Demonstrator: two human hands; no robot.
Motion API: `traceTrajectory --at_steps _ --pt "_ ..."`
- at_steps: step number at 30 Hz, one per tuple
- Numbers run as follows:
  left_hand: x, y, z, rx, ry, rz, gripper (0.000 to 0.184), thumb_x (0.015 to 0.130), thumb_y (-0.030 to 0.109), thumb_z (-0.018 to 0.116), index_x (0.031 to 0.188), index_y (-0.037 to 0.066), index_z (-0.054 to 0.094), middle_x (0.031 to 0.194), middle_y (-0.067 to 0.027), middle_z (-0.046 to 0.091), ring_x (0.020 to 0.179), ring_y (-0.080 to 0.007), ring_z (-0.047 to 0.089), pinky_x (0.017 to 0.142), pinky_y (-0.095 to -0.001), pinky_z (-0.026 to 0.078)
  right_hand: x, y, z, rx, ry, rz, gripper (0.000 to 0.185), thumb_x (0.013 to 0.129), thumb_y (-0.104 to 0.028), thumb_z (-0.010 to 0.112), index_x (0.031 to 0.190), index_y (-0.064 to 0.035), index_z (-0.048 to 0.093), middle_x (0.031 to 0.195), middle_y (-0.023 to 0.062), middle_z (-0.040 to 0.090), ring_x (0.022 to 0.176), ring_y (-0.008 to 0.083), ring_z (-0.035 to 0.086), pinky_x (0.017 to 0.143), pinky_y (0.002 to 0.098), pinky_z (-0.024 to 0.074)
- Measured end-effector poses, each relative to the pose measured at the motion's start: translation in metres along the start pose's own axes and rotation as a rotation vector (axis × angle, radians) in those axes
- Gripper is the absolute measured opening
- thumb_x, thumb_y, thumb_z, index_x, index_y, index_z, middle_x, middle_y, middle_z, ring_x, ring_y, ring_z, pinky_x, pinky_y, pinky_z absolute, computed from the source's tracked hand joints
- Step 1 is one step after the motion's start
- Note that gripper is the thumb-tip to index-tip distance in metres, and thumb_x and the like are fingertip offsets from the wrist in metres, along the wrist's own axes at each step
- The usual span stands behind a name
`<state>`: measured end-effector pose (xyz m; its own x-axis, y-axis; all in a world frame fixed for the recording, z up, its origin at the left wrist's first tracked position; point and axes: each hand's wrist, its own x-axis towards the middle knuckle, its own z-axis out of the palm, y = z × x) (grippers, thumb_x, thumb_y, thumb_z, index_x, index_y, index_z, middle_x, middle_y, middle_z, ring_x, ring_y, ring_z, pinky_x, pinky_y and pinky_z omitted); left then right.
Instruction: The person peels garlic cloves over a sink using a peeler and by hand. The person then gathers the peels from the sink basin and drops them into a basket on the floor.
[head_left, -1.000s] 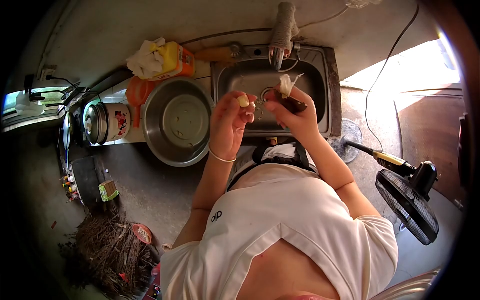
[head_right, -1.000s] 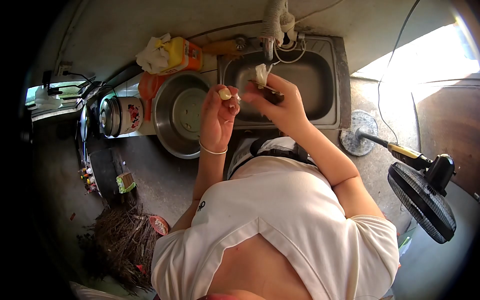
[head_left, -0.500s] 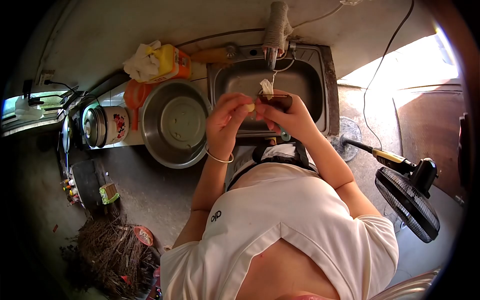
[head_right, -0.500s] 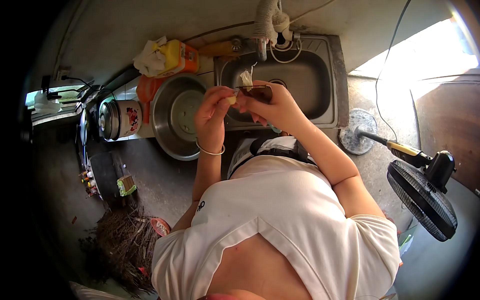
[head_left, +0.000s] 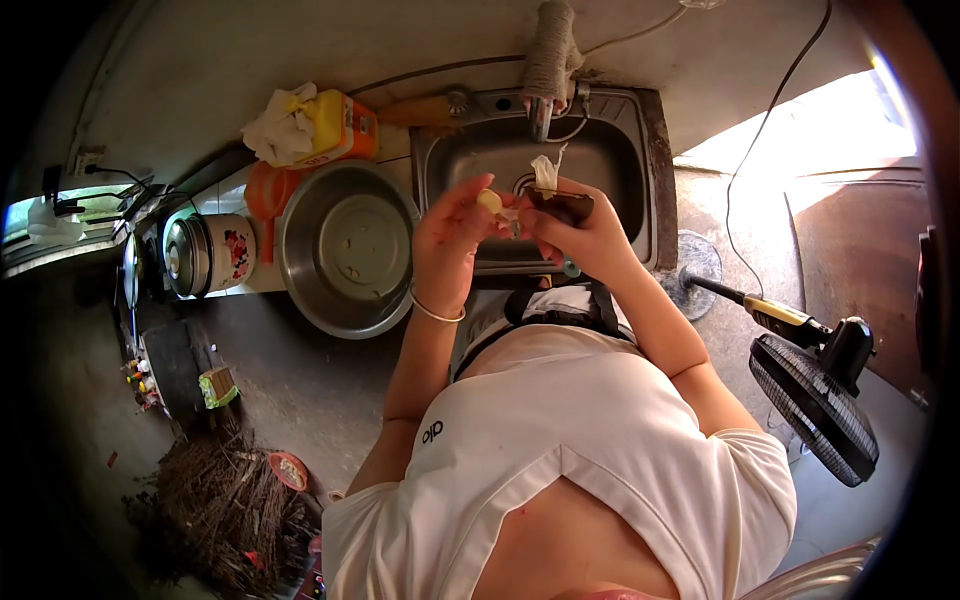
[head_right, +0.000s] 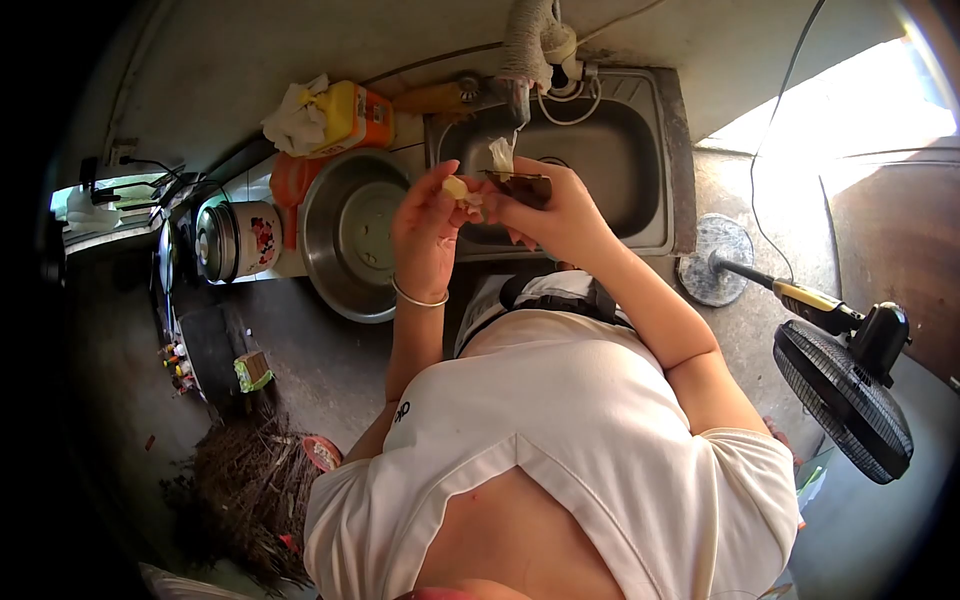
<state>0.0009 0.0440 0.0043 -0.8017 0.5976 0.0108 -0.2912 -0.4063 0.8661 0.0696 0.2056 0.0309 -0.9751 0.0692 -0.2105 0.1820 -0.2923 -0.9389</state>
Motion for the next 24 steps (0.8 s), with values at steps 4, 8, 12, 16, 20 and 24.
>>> traceTrajectory --at_steps 4,8,12,16,20,24 --pt "0.002 0.000 -0.003 -0.236 0.041 -0.084 0.028 0.091 0.010 0.053 0.117 0.001 0.052 0.102 -0.0155 0.063 0.084 -0.0160 0.062 0.072 -0.0271 0.051 0.002 0.000 -0.001 0.003 0.038 0.013 0.019 0.082 -0.011 0.060 0.096 0.0020 0.058 0.067 0.0015 0.057 0.050 0.0048 0.045 0.044 0.0200 0.0349" --pt "0.003 -0.001 -0.006 -0.217 0.056 -0.088 0.027 0.090 0.012 0.055 0.115 0.001 0.054 0.103 -0.0152 0.063 0.084 -0.0157 0.062 0.072 -0.0273 0.051 0.007 0.004 -0.003 0.038 0.062 -0.005 0.017 0.083 -0.011 0.060 0.093 0.0017 0.059 0.069 0.0018 0.057 0.050 0.0048 0.045 0.045 0.0212 0.0363" --pt "0.000 0.002 -0.003 0.128 0.049 0.046 0.026 0.087 0.005 0.059 0.111 -0.001 0.055 0.103 -0.0122 0.062 0.086 -0.0147 0.061 0.074 -0.0265 0.051 0.013 -0.002 0.001 -0.379 0.122 -0.311 0.013 0.080 -0.009 0.063 0.088 0.0008 0.061 0.073 0.0047 0.056 0.056 0.0123 0.050 0.051 0.0264 0.0399" --pt "0.001 0.001 -0.003 0.269 0.021 0.138 0.026 0.082 -0.005 0.060 0.108 -0.003 0.056 0.104 -0.0095 0.057 0.091 -0.0146 0.060 0.079 -0.0253 0.051 0.015 -0.002 0.003 -0.553 0.122 -0.496 0.012 0.077 -0.006 0.065 0.086 0.0002 0.061 0.074 0.0090 0.053 0.063 0.0215 0.051 0.056 0.0303 0.0418" --pt "0.002 0.000 -0.003 0.323 0.013 0.204 0.025 0.082 -0.006 0.060 0.106 -0.004 0.057 0.106 -0.0091 0.053 0.093 -0.0156 0.060 0.081 -0.0252 0.051 0.015 -0.002 0.001 -0.614 0.109 -0.523 0.010 0.077 -0.005 0.065 0.084 0.0002 0.060 0.074 0.0091 0.053 0.062 0.0224 0.051 0.056 0.0310 0.0417" --pt "0.002 0.002 -0.003 0.396 0.015 0.224 0.025 0.081 -0.006 0.062 0.105 -0.004 0.058 0.105 -0.0090 0.053 0.093 -0.0159 0.060 0.082 -0.0250 0.051 0.014 -0.001 0.001 -0.583 0.106 -0.532 0.010 0.076 -0.005 0.065 0.083 -0.0006 0.060 0.072 0.0088 0.052 0.061 0.0231 0.050 0.055 0.0317 0.0412"
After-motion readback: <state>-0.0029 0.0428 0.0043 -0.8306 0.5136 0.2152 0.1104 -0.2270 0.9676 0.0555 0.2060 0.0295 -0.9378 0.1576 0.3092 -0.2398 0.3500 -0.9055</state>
